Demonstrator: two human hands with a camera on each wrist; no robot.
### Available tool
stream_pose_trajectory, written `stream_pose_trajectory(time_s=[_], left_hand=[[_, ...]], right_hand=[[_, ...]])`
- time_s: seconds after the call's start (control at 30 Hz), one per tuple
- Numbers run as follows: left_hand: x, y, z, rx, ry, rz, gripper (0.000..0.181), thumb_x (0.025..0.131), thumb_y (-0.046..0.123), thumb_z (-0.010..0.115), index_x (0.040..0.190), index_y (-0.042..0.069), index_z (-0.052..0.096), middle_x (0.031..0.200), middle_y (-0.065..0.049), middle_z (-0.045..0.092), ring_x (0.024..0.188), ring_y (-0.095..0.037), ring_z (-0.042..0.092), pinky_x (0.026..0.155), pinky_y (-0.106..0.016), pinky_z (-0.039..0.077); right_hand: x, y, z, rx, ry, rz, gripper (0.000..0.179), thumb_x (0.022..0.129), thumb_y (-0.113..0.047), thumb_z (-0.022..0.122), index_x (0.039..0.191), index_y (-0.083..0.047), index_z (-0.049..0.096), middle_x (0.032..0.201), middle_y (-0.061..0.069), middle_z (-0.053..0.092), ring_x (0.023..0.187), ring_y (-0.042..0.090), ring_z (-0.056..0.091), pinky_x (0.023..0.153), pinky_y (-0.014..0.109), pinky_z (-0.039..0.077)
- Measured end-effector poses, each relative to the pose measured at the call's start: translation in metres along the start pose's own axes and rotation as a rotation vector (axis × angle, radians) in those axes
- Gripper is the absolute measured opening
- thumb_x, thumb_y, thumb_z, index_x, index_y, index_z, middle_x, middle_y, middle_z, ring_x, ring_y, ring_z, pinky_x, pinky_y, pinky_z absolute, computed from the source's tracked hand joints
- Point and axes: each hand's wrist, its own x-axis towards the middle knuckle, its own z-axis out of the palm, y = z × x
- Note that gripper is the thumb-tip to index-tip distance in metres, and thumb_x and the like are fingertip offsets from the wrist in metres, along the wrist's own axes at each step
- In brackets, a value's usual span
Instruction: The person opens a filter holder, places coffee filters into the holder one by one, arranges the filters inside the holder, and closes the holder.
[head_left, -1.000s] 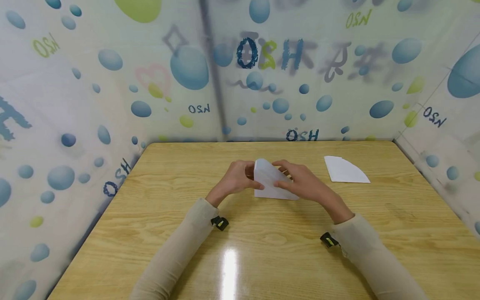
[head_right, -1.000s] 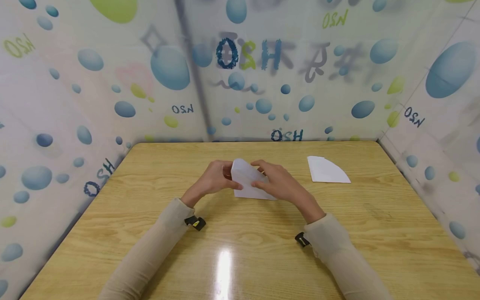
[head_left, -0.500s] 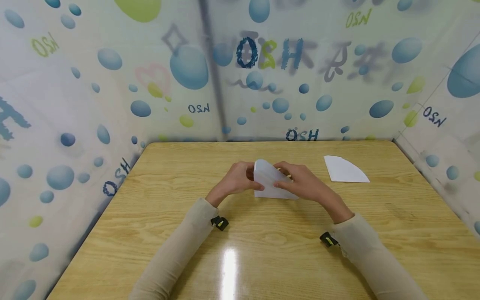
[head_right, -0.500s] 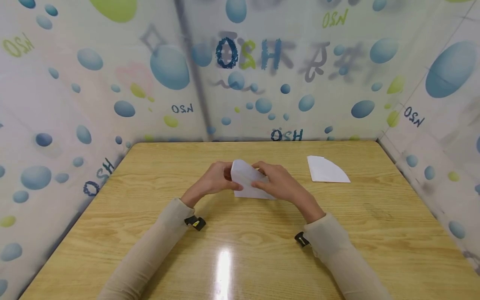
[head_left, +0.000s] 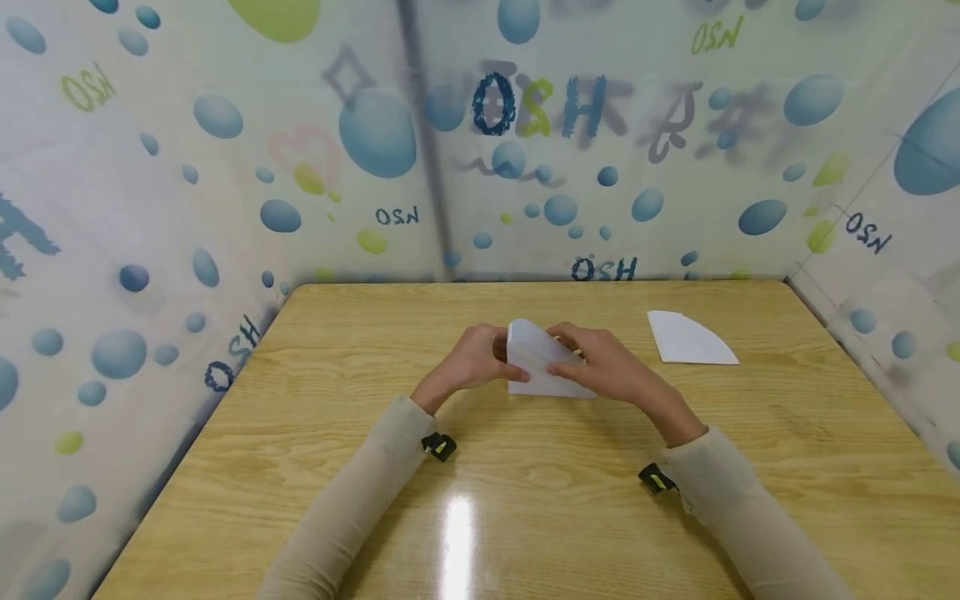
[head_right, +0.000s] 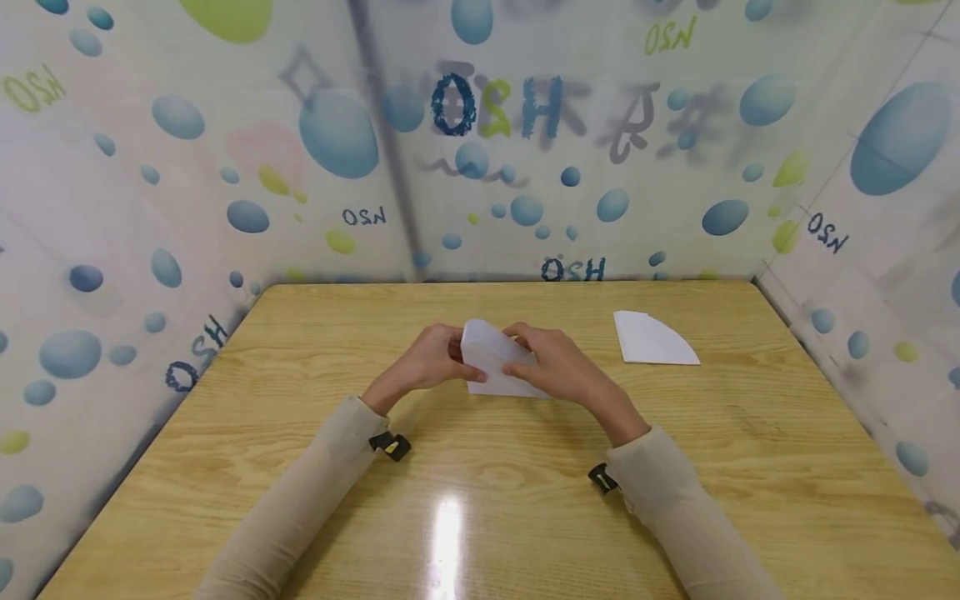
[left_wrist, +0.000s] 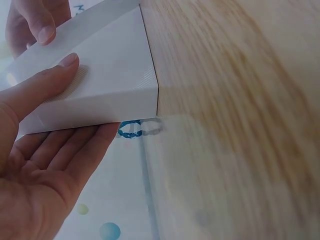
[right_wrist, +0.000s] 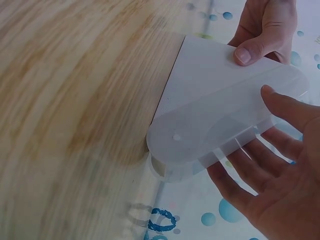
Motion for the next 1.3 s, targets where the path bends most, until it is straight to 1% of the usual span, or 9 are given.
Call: stream_pose_trajectory(time_s=[0.33,0.57,0.73,0.97,1.03,1.3], left_hand=[[-0.0012,-0.0006,0.0001,-0.019,0.000,0.003,0.038,0.082,0.014,0.089,0.117,0.008,0.074,0.104,-0.008,0.079,0.087,-0.016,0.075,0.077,-0.030,0.061],[-0.0013,-0.0022,-0.0005,-0.023,-0.002,0.001,0.037,0.082,0.015,0.089,0.115,0.009,0.075,0.102,-0.007,0.079,0.086,-0.015,0.075,0.077,-0.029,0.061],[-0.0011,-0.0031,-0.0005,-0.025,-0.002,0.007,0.036,0.082,0.015,0.089,0.114,0.009,0.075,0.100,-0.006,0.079,0.085,-0.014,0.075,0.077,-0.030,0.061],[-0.0004,-0.0040,0.0005,-0.040,-0.005,-0.009,0.036,0.082,0.015,0.089,0.114,0.010,0.075,0.101,-0.006,0.079,0.087,-0.014,0.076,0.078,-0.030,0.061],[0.0001,-0.0038,0.0005,-0.042,-0.004,-0.009,0.035,0.081,0.015,0.090,0.113,0.009,0.075,0.101,-0.007,0.080,0.087,-0.015,0.076,0.078,-0.030,0.061],[0.0015,-0.0041,-0.0004,-0.053,-0.010,0.005,0.036,0.080,0.014,0.090,0.113,0.009,0.076,0.105,-0.007,0.080,0.091,-0.016,0.076,0.081,-0.030,0.061]], right_hand=[[0.0014,0.0016,0.0010,0.005,-0.002,-0.003,0.048,0.098,-0.023,0.073,0.140,-0.005,0.058,0.127,0.015,0.071,0.115,0.029,0.069,0.095,0.050,0.058],[0.0015,0.0018,-0.0007,0.011,0.010,-0.014,0.046,0.097,-0.020,0.073,0.137,-0.002,0.059,0.126,0.017,0.071,0.114,0.033,0.069,0.095,0.052,0.058],[0.0022,0.0022,-0.0009,0.012,0.009,-0.006,0.046,0.097,-0.020,0.074,0.137,-0.003,0.060,0.126,0.016,0.071,0.115,0.032,0.069,0.095,0.051,0.058],[0.0021,0.0040,-0.0009,0.018,0.003,-0.010,0.046,0.097,-0.021,0.074,0.137,-0.003,0.059,0.126,0.016,0.071,0.115,0.032,0.069,0.095,0.051,0.058],[0.0021,0.0052,-0.0011,0.025,0.002,0.000,0.046,0.097,-0.021,0.074,0.137,-0.004,0.059,0.127,0.016,0.072,0.115,0.031,0.069,0.095,0.051,0.058],[-0.0016,0.0077,-0.0077,0.061,-0.017,0.023,0.046,0.098,-0.021,0.073,0.139,-0.006,0.057,0.133,0.015,0.068,0.121,0.033,0.068,0.099,0.052,0.057]])
